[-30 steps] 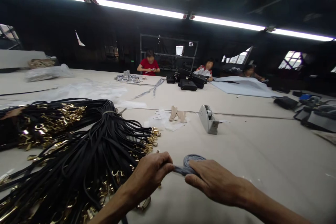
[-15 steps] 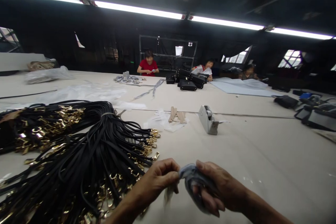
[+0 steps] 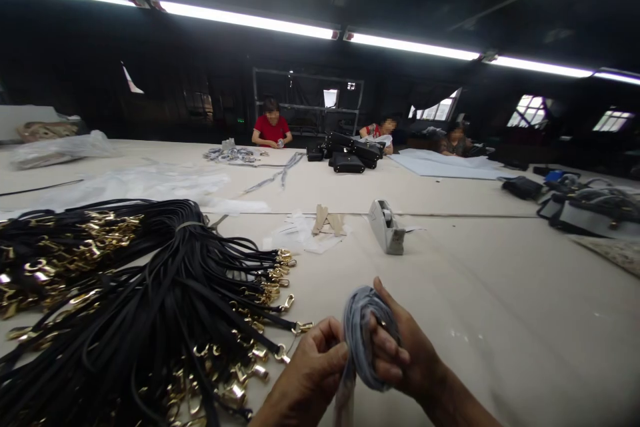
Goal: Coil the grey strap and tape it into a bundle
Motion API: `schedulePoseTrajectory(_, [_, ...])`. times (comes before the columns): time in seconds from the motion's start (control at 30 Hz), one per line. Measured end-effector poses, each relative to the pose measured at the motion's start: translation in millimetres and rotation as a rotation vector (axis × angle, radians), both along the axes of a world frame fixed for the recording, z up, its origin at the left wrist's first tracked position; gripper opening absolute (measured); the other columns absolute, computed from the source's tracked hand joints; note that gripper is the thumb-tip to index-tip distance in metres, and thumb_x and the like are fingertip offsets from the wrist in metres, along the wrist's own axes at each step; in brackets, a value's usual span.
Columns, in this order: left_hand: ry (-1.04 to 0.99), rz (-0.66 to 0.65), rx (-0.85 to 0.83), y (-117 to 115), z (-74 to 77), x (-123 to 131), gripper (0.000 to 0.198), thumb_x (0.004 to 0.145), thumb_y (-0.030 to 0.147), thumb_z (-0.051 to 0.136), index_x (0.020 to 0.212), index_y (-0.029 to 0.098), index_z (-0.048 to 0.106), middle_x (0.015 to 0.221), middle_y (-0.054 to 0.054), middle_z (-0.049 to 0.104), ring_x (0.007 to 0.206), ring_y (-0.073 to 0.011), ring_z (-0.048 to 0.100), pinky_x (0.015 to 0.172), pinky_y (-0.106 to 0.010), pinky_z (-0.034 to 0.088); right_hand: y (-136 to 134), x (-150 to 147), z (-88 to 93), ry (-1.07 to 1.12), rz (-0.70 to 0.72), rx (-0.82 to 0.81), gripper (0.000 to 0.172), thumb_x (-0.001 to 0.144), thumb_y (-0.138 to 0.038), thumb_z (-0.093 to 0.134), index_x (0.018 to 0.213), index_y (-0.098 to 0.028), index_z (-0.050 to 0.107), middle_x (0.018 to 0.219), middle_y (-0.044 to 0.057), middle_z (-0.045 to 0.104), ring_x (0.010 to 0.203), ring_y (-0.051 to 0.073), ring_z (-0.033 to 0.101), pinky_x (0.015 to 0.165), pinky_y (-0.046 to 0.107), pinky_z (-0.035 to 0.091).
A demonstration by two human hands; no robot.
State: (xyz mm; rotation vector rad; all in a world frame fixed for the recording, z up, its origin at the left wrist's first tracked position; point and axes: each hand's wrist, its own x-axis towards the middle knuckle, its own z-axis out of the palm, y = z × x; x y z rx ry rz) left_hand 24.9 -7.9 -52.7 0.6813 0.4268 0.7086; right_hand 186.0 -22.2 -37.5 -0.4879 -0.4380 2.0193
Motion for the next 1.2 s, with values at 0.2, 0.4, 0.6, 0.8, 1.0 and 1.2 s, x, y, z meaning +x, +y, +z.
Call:
schedulePoseTrajectory(0.2, [-0.047,-0.034,0.171,-0.1,-4.7,7.3,0.043,0.06,0.041,0.088,0.068,0.016,0.054,0.068,-0.006,0.064,0.065,-0.0188,0.062,0.062,-0.027,0.044,4.8,-2.7,-16.2,-0.185,-0.053,-0.026,0.079,0.087,-0.075,0.035,0.032,-0.019,0.032,0.023,-0.005,0.024,0.022,0.007,0.035,0.024,0.013,0.028])
schedulePoseTrajectory(0.4, [0.104,-0.144,0.326,7.3,14.8,2.6,0.049,0.062,0.042,0.084,0.097,0.012,0.068,0.085,-0.01,0.069,0.072,-0.0189,0.059,0.066,-0.028,0.044,12.1,-10.4,-15.6,-0.486,-0.192,0.103,0.076,0.08,-0.08,0.041,0.035,-0.023,0.021,0.024,-0.007,0.017,0.023,0.005,0.023,0.025,0.015,0.023])
schedulePoseTrajectory(0.6, [0.429,-0.124,0.644,20.8,35.0,-9.7,0.021,0.074,0.034,0.07,0.076,0.013,0.07,0.074,-0.002,0.058,0.07,-0.0163,0.051,0.066,-0.026,0.039,29.8,-9.6,-13.4,-0.75,-0.423,0.218,0.06,0.085,-0.07,0.045,0.057,-0.018,0.049,0.048,-0.004,0.046,0.042,0.008,0.04,0.041,0.019,0.037])
schedulePoseTrajectory(0.8, [1.368,0.15,1.516,41.7,3.6,-3.2,0.011,0.077,0.012,0.063,0.083,0.017,0.07,0.086,-0.008,0.066,0.079,-0.0254,0.06,0.069,-0.032,0.04,36.6,21.5,-0.6,-1.13,-0.634,0.509,0.024,0.081,-0.041,0.071,0.089,-0.019,0.067,0.088,0.002,0.059,0.078,0.014,0.05,0.074,0.023,0.043])
schedulePoseTrajectory(1.0, [1.413,0.095,1.724,55.4,-44.5,16.0,0.027,0.088,0.005,0.049,0.106,0.017,0.065,0.096,-0.009,0.067,0.088,-0.0265,0.062,0.074,-0.036,0.046,40.9,30.0,-31.4,-1.474,-0.198,0.879,0.01,0.071,-0.01,0.068,0.075,-0.019,0.07,0.09,0.001,0.062,0.077,0.014,0.058,0.076,0.026,0.045])
schedulePoseTrajectory(1.2, [1.417,0.124,1.911,54.4,-57.8,10.7,0.024,0.09,0.006,0.046,0.105,0.017,0.061,0.095,-0.007,0.065,0.085,-0.0252,0.06,0.074,-0.038,0.045,35.4,41.0,-58.9,-1.506,-0.17,0.877,0.006,0.074,-0.013,0.067,0.076,-0.019,0.068,0.085,0.001,0.061,0.08,0.016,0.06,0.076,0.026,0.046])
